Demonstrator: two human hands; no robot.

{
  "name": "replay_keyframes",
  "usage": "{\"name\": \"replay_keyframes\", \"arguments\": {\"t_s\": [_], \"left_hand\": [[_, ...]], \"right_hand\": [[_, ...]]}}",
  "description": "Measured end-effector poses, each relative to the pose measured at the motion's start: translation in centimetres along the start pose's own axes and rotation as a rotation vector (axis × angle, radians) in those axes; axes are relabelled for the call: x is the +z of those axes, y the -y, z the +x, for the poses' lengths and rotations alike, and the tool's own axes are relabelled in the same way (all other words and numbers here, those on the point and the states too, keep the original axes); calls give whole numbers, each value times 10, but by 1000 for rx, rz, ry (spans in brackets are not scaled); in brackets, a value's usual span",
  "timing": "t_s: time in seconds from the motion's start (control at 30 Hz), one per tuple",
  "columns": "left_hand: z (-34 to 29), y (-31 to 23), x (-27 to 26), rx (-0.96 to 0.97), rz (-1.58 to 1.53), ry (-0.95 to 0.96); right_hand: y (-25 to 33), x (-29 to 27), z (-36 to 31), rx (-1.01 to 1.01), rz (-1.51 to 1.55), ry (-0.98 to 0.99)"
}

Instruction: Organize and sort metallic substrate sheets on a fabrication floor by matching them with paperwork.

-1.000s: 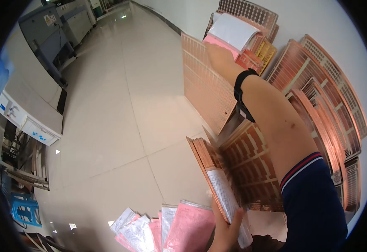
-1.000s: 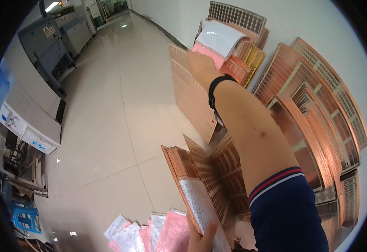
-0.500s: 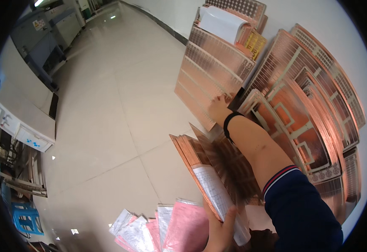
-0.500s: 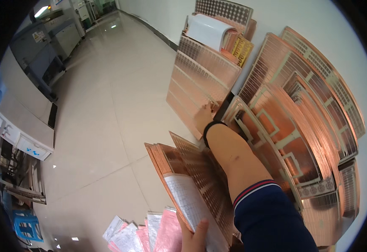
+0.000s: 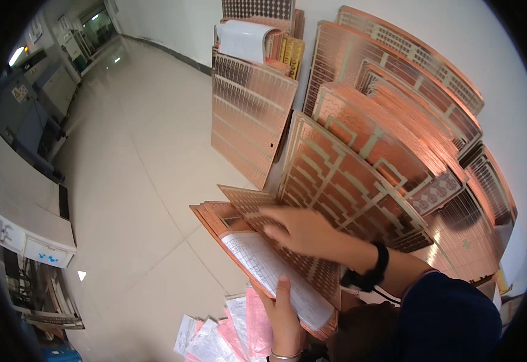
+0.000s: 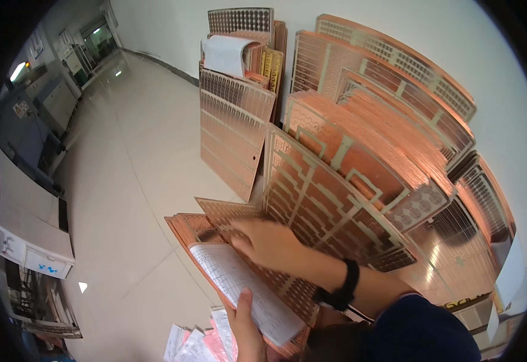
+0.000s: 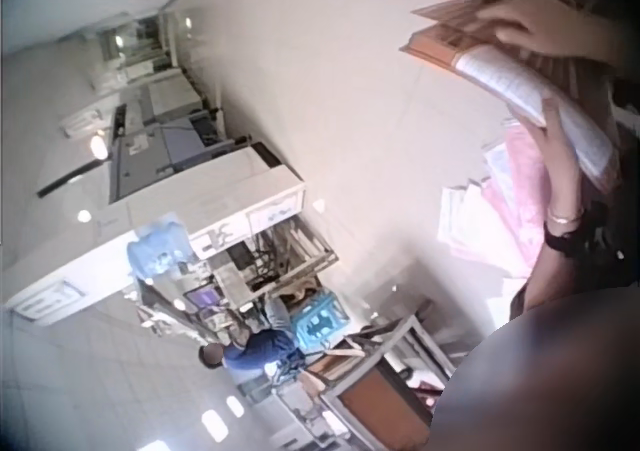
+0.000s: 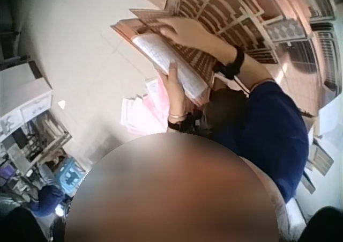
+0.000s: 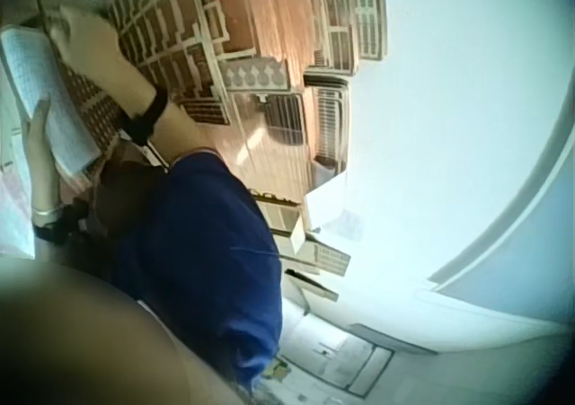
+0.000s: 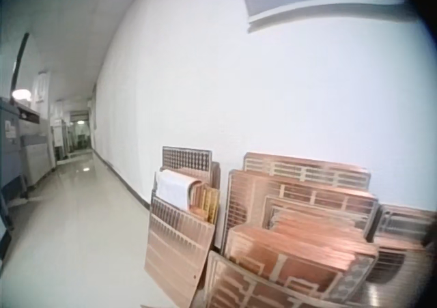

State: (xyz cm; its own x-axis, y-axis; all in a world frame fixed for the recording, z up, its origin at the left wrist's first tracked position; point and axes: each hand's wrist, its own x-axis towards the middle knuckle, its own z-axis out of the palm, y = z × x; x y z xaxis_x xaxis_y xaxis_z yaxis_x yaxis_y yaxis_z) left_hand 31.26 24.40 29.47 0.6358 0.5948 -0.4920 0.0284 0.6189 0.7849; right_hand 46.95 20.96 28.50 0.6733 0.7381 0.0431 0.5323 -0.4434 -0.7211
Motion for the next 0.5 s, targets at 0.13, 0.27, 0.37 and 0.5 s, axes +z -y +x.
{"name": "replay_keyframes", "arguments": {"t_s": [0.13, 0.27, 0.37, 0.5], "left_hand": [[4, 6, 4, 84, -24, 88], [9, 15, 5, 181, -20, 163], [5, 11, 13, 183, -52, 162], [9, 14, 12, 242, -5, 168]], "right_hand": [[-26, 22, -56, 162, 20, 199], [-25, 14, -63, 135, 94, 172], [-21, 4, -59, 104, 0, 169], [-21, -15, -45, 196, -276, 126]]}}
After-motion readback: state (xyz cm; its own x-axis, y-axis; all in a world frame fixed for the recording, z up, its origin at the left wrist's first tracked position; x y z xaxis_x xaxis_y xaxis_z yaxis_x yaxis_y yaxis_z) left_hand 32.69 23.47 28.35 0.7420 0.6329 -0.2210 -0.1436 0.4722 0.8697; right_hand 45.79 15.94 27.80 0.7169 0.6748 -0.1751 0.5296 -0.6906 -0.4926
